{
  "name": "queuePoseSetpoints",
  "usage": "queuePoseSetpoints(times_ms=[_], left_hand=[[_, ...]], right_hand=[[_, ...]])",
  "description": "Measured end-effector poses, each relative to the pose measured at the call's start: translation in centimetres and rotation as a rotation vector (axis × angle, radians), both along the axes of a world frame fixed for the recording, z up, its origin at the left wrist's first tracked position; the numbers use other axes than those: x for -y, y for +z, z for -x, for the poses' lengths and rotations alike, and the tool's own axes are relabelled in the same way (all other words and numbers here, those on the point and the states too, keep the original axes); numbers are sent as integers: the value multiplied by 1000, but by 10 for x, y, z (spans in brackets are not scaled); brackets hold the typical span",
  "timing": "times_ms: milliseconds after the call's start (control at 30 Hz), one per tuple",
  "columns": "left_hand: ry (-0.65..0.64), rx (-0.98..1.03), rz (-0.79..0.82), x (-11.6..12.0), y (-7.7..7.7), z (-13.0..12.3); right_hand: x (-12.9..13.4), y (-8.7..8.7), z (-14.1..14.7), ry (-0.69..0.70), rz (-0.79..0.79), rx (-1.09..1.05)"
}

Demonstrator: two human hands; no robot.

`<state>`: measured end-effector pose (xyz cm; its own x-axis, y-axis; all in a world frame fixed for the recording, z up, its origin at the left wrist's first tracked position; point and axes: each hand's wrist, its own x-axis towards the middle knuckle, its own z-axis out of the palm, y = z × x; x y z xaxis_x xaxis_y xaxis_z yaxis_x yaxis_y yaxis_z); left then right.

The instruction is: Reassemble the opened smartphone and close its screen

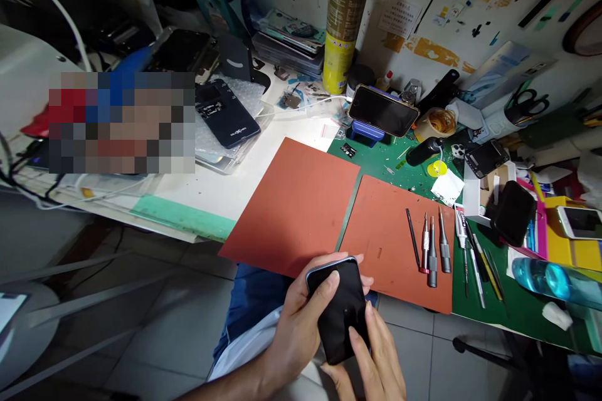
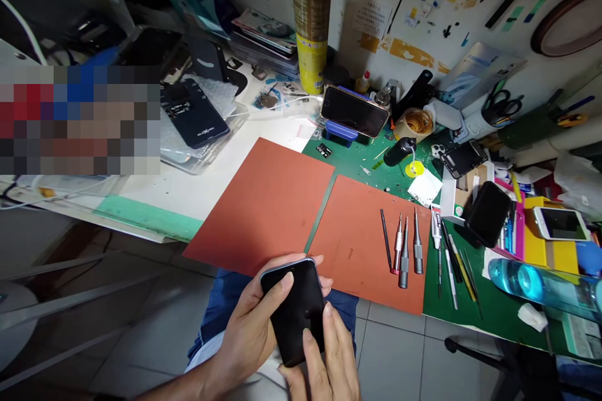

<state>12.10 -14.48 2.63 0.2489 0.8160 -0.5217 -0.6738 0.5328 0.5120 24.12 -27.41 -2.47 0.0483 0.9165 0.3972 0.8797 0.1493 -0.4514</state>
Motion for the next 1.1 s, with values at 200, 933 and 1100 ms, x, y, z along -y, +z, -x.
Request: queuePoseSetpoints(times_ms=[200,933,1100], left_hand=[[-8,26,37,-3,0,2],[-21,-111,169,-29,27,-15],[16,-50,138,-24,29,-8]], right_hand=[[2,-2,8,-23,21,-126],[-36,27,-33,127,446,-915],[-38,31,-24,160,289,-711]])
